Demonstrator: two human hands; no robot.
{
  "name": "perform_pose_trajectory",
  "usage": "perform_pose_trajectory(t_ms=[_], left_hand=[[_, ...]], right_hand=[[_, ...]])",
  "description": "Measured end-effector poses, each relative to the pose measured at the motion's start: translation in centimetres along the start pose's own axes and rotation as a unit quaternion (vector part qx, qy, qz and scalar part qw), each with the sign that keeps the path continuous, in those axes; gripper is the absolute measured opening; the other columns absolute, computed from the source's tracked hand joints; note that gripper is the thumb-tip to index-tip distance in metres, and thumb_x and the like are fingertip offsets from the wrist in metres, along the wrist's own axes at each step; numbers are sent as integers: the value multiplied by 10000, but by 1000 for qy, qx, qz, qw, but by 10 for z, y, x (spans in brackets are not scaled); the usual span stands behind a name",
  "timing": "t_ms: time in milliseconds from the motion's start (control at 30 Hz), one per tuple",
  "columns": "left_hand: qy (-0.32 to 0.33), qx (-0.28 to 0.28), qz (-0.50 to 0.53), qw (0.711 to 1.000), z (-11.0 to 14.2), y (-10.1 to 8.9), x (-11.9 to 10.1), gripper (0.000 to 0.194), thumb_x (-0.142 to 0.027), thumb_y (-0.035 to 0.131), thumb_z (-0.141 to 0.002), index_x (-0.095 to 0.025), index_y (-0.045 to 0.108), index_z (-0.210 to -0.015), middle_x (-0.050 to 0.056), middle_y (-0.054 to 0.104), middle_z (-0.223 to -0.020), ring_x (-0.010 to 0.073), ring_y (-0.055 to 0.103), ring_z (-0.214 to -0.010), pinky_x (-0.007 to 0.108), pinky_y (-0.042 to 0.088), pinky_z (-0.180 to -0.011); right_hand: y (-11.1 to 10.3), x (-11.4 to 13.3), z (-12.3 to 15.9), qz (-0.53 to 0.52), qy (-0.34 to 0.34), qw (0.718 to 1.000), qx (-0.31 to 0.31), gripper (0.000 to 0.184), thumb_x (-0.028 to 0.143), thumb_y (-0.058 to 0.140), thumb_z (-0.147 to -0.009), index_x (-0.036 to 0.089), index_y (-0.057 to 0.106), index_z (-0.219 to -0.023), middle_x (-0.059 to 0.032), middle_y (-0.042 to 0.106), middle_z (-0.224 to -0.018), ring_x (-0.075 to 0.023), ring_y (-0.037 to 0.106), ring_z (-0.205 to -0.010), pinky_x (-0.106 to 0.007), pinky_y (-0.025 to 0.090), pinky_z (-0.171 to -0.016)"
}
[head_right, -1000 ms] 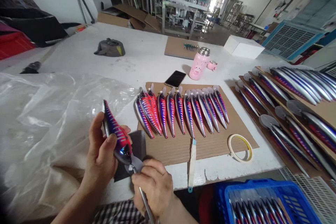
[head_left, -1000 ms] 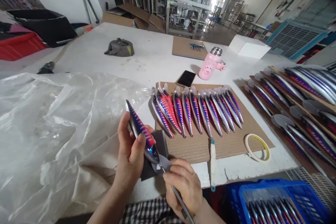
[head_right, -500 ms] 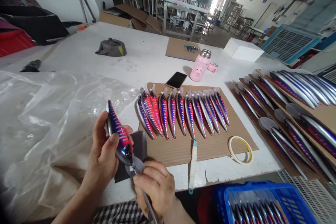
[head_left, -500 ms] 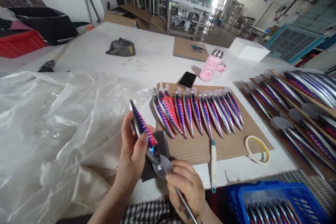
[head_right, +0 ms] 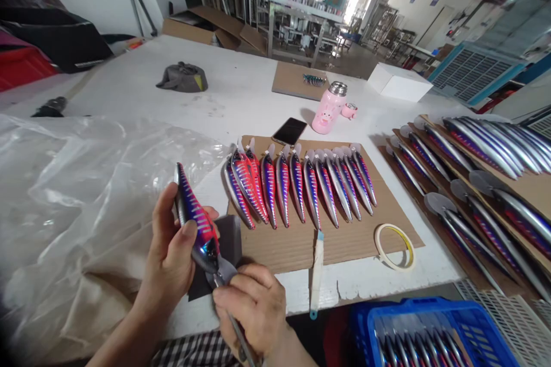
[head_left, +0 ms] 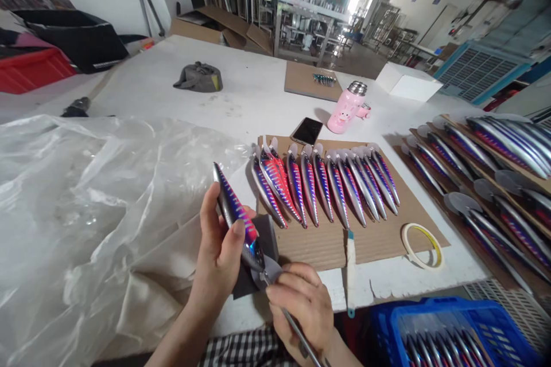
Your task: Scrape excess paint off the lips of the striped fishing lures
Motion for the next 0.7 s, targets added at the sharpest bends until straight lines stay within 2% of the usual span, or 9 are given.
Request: perform_pose_trajectory(t_ms=[200,467,700], left_hand=[[7,5,-1,1000,1,1,-1,618,-378,598,-882,-394,317,-1432,-1,652,-938,118,606,-646,269,538,-637],[15,-6,1,1000,0,1,-3,641,-372,618,-862,-356,327,-1432,6,660,-906,129,615,-628,281,550,-607],[2,-5,13,1000,2,0,1,623,-340,607,-874,-386,327,-1429,-9,665,-909,133,623,-629,271,527,-582]], right_hand=[[1,0,1,21,-2,1000,3,219,167,438,-944,207,605,-808,-15,699,-632,-138,658,-584,-246,601,-654],[-1,3,2,16,-3,999,-31,165,123,449,-917,194,597,-930,-23,676,-635,-164,644,-613,-269,602,-637],[1,0,3,22,8,1000,7,189,141,464,-905,204,619,-819,-31,684,-642,-165,637,-647,-245,605,-643]])
Point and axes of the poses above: each hand's wrist, its own z-axis away from the middle knuckle, its own y-axis out of the palm, x = y × z, the point moved 9 cm from there along -z, towards the middle knuckle
